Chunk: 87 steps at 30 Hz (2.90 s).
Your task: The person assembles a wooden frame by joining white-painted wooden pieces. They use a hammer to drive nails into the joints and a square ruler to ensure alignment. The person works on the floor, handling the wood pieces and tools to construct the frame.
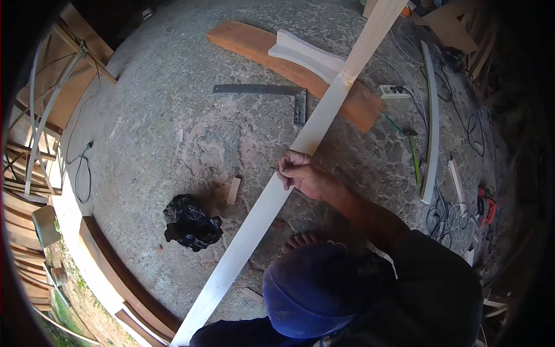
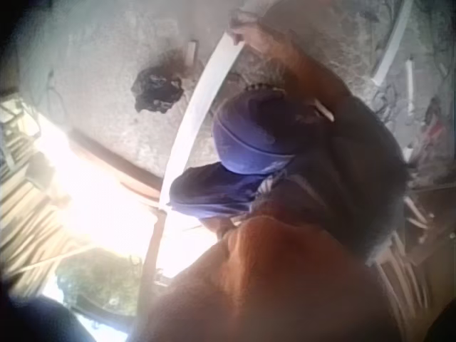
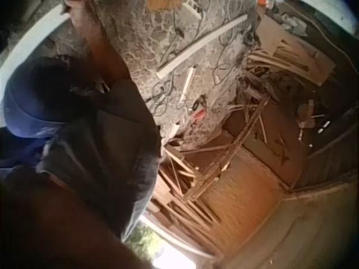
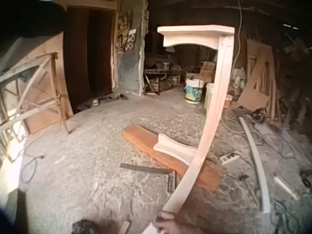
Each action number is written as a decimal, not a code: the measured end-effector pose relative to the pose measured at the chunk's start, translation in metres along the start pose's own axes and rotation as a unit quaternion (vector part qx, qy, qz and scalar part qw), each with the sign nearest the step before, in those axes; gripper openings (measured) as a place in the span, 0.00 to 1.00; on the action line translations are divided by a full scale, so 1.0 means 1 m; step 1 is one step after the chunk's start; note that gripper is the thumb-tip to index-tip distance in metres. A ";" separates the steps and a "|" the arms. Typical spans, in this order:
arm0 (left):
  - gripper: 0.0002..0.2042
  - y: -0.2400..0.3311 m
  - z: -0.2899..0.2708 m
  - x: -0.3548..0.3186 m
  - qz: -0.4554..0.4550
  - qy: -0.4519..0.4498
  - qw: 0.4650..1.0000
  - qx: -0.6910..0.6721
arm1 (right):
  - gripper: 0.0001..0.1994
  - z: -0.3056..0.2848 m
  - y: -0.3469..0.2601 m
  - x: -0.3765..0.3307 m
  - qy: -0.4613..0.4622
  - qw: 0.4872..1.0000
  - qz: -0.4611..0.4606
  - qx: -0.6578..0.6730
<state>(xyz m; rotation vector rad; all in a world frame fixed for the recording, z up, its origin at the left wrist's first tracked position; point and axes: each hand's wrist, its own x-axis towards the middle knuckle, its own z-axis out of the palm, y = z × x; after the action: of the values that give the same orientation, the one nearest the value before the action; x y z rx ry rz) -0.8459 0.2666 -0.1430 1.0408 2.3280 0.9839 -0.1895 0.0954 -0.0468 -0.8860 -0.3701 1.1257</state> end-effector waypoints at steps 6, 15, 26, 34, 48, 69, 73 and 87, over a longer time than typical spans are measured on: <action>0.34 0.006 0.025 -0.001 -0.004 -0.034 0.999 0.003 | 0.14 -0.200 -0.045 -0.091 0.555 0.765 -0.194 -0.262; 0.35 -0.022 -0.070 0.011 -0.107 -0.033 0.981 -0.156 | 0.20 -0.434 -0.105 -0.261 0.527 0.291 0.296 -0.742; 0.24 -0.014 -0.075 -0.010 -0.043 0.066 0.949 -0.305 | 0.20 -0.384 -0.190 -0.217 0.539 0.364 0.099 -0.753; 0.25 -0.072 -0.063 0.020 -0.018 0.192 0.962 -0.195 | 0.18 -0.153 -0.140 -0.070 0.262 0.651 -0.090 -0.707; 0.31 -0.025 -0.075 -0.009 -0.066 0.233 0.970 -0.036 | 0.19 0.358 0.257 0.088 -0.475 0.580 0.015 -0.661; 0.43 -0.023 -0.070 -0.016 -0.100 0.232 0.964 -0.085 | 0.15 0.432 0.291 0.066 -0.549 0.547 0.035 -0.632; 0.48 -0.021 -0.078 -0.012 -0.137 0.225 0.958 -0.109 | 0.12 0.460 0.296 0.032 -0.559 0.564 0.023 -0.607; 0.61 -0.054 -0.130 0.034 -0.044 0.101 0.984 -0.140 | 0.11 0.494 0.326 -0.014 -0.388 0.707 0.402 -0.434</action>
<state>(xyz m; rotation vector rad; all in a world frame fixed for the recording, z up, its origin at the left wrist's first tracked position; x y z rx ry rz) -0.9715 0.2103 -0.0986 0.7504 2.2800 1.3891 -0.7257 0.3401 0.0103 -1.4238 -1.3961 2.2292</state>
